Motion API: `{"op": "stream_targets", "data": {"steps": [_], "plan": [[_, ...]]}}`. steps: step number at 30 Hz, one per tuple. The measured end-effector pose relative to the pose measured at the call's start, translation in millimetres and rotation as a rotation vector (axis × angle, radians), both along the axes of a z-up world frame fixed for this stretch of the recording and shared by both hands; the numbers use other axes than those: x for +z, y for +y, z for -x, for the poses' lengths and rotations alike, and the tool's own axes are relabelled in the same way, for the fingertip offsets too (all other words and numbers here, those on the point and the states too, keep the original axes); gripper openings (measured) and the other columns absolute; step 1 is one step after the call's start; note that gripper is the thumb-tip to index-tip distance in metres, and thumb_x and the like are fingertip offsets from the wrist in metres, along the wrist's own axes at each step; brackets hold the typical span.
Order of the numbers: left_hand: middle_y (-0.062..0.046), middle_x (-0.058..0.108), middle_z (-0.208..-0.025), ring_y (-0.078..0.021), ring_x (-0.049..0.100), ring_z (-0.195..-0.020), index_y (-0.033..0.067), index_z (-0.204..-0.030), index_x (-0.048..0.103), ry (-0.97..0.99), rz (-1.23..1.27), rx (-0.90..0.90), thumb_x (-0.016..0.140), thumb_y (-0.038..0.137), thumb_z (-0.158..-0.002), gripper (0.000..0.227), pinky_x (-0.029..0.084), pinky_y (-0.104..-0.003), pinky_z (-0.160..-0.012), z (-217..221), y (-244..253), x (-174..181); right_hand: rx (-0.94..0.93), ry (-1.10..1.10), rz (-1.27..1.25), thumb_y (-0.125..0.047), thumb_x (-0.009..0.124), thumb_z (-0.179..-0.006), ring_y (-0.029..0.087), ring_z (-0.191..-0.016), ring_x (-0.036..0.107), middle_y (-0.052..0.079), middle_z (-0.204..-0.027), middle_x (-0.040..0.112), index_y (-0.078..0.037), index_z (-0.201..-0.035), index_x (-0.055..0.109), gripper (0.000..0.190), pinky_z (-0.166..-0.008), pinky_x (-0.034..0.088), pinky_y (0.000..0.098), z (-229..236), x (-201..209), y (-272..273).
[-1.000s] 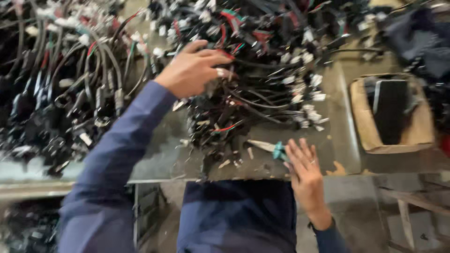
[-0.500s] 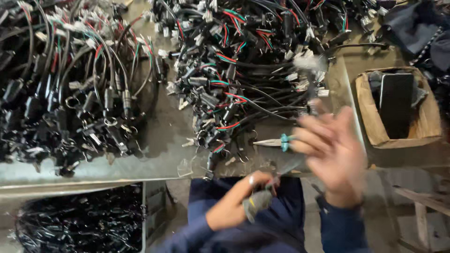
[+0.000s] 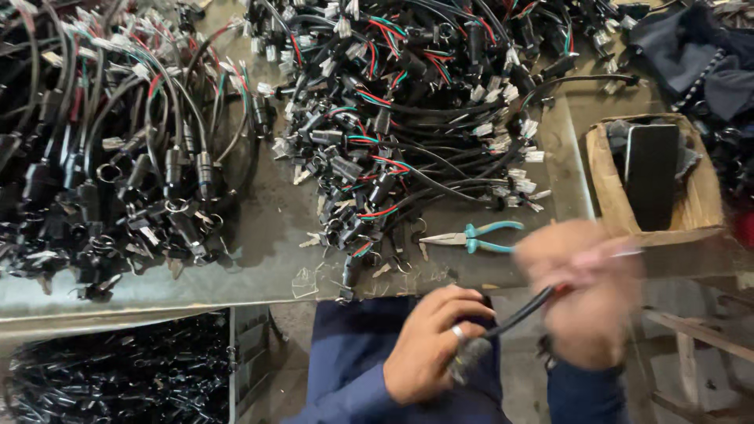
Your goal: The person repeatedly strips the outer insulation from black wires using pliers, exposing the inner colored conductors. The person handles each wire individually, strips a short length, and places the finished wire on a table alongside many similar units.
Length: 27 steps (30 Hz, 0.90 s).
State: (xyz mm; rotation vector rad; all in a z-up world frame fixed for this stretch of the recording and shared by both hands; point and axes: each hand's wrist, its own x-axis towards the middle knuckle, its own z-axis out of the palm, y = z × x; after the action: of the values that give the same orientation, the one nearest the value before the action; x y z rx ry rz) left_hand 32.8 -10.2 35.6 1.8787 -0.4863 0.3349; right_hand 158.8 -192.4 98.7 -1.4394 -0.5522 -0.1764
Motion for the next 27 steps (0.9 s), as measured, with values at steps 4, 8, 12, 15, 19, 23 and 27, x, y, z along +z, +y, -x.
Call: {"op": "stream_targets", "data": {"steps": [4, 8, 12, 15, 19, 23, 27], "plan": [[-0.014, 0.063, -0.134, -0.0385, 0.059, -0.131, 0.0094, -0.111, 0.065, -0.036, -0.075, 0.140, 0.072, 0.013, -0.086, 0.026, 0.045, -0.046, -0.112, -2, -6, -14, 0.287, 0.328, -0.586, -0.033, 0.061, -0.117, 0.008, -0.067, 0.046, -0.004, -0.069, 0.045, -0.012, -0.084, 0.056, 0.039, -0.065, 0.034, 0.0241, -8, 3, -10], [-0.015, 0.068, -0.111, -0.0345, 0.068, -0.103, 0.0078, -0.122, 0.065, 0.579, 0.104, 0.027, 0.065, 0.020, -0.096, 0.029, 0.053, -0.040, -0.086, 21, -10, -35, 0.411, 0.743, -1.126, -0.033, 0.057, -0.111, 0.013, -0.073, 0.049, 0.001, -0.082, 0.050, -0.011, -0.085, 0.053, 0.034, -0.068, 0.041, 0.0284, -13, -4, 1], [-0.015, 0.068, -0.104, -0.0295, 0.070, -0.099, 0.0043, -0.121, 0.065, 0.387, 0.309, 0.154, 0.062, 0.015, -0.096, 0.027, 0.054, -0.037, -0.086, 19, -11, -40, 0.613, 0.745, -0.874, -0.032, 0.060, -0.102, 0.021, -0.087, 0.057, 0.006, -0.092, 0.059, -0.009, -0.089, 0.057, 0.027, -0.083, 0.048, 0.0339, 0, -27, 19], [-0.011, 0.065, -0.094, -0.0225, 0.066, -0.087, 0.0039, -0.115, 0.064, 0.471, 0.393, 0.138, 0.062, 0.011, -0.094, 0.023, 0.053, -0.034, -0.078, 19, -5, -36, 0.602, 0.549, -0.187, -0.021, 0.067, -0.092, 0.022, -0.095, 0.064, 0.009, -0.097, 0.066, -0.007, -0.097, 0.064, 0.015, -0.091, 0.051, 0.0331, 20, -71, 25], [-0.008, 0.060, -0.091, -0.0154, 0.059, -0.084, 0.0030, -0.107, 0.061, 0.498, 0.374, 0.110, 0.063, 0.008, -0.097, 0.011, 0.050, -0.029, -0.078, 7, 4, -30, 0.384, 0.508, 0.272, -0.001, 0.071, -0.086, 0.013, -0.092, 0.060, 0.009, -0.110, 0.065, -0.002, -0.108, 0.071, 0.022, -0.078, 0.048, 0.0256, 23, -110, -11], [-0.004, 0.059, -0.105, -0.0113, 0.057, -0.096, 0.0053, -0.134, 0.047, 0.410, 0.532, -0.018, 0.070, 0.007, -0.088, 0.052, 0.047, -0.026, -0.085, 2, 19, -33, 0.522, 0.419, 0.332, 0.000, 0.072, -0.088, 0.015, -0.101, 0.068, 0.009, -0.111, 0.072, -0.002, -0.105, 0.072, 0.017, -0.086, 0.056, 0.0281, 22, -108, -25], [-0.009, 0.066, -0.108, -0.0174, 0.062, -0.098, 0.0027, -0.126, 0.064, 0.425, 0.529, 0.097, 0.075, 0.003, -0.092, 0.036, 0.050, -0.029, -0.085, 14, 11, -38, 0.345, 0.461, 0.281, -0.001, 0.077, -0.085, 0.014, -0.096, 0.067, 0.007, -0.104, 0.069, -0.001, -0.100, 0.071, 0.017, -0.083, 0.055, 0.0267, 53, -101, -7]]}}
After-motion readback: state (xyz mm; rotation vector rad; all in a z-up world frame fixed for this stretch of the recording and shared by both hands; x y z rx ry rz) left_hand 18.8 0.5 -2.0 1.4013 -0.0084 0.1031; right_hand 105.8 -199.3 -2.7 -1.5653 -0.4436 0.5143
